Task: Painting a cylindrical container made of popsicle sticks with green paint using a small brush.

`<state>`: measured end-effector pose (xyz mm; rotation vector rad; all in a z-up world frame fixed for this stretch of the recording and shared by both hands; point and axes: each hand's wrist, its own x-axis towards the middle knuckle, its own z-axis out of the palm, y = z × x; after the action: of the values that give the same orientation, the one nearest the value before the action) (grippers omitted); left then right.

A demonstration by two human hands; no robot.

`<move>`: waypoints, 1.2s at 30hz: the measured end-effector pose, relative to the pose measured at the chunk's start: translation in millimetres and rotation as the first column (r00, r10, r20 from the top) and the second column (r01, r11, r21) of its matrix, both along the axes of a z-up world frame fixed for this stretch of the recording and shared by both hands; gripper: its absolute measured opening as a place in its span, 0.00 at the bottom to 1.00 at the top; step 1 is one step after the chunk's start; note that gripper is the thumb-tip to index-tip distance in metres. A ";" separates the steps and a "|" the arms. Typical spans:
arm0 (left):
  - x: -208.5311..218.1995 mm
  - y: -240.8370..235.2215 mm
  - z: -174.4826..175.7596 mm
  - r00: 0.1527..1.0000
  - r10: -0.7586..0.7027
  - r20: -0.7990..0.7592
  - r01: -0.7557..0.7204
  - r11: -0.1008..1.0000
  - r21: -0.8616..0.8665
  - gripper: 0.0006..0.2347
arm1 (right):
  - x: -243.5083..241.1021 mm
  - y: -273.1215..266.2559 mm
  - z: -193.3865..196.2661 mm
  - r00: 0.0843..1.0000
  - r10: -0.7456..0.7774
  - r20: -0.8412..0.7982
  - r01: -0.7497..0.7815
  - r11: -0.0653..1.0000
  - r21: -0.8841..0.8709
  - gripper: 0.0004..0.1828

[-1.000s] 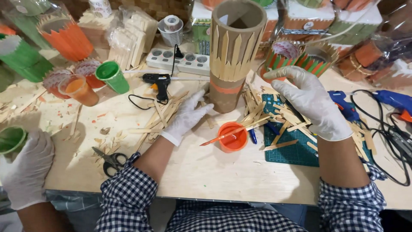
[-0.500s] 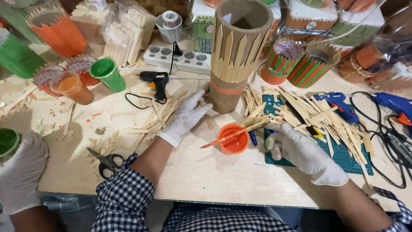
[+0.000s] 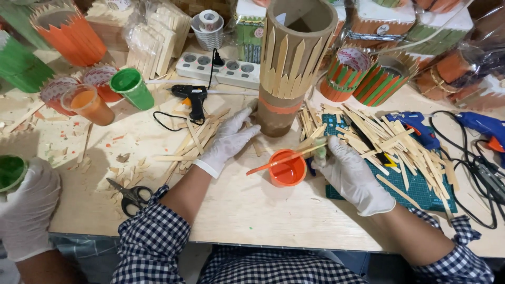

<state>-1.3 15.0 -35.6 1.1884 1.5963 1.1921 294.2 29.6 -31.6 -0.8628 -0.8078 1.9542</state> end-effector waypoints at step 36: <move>36.1 -80.9 -11.1 0.251 0.110 0.962 0.041 0.991 -0.124 0.25 | 39.5 17.1 33.8 0.846 -0.507 -0.168 0.533 0.781 0.326 0.15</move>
<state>34.8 -66.0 -46.7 0.0967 0.6461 1.3892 333.7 46.7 2.2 -0.6927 -0.7552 1.2849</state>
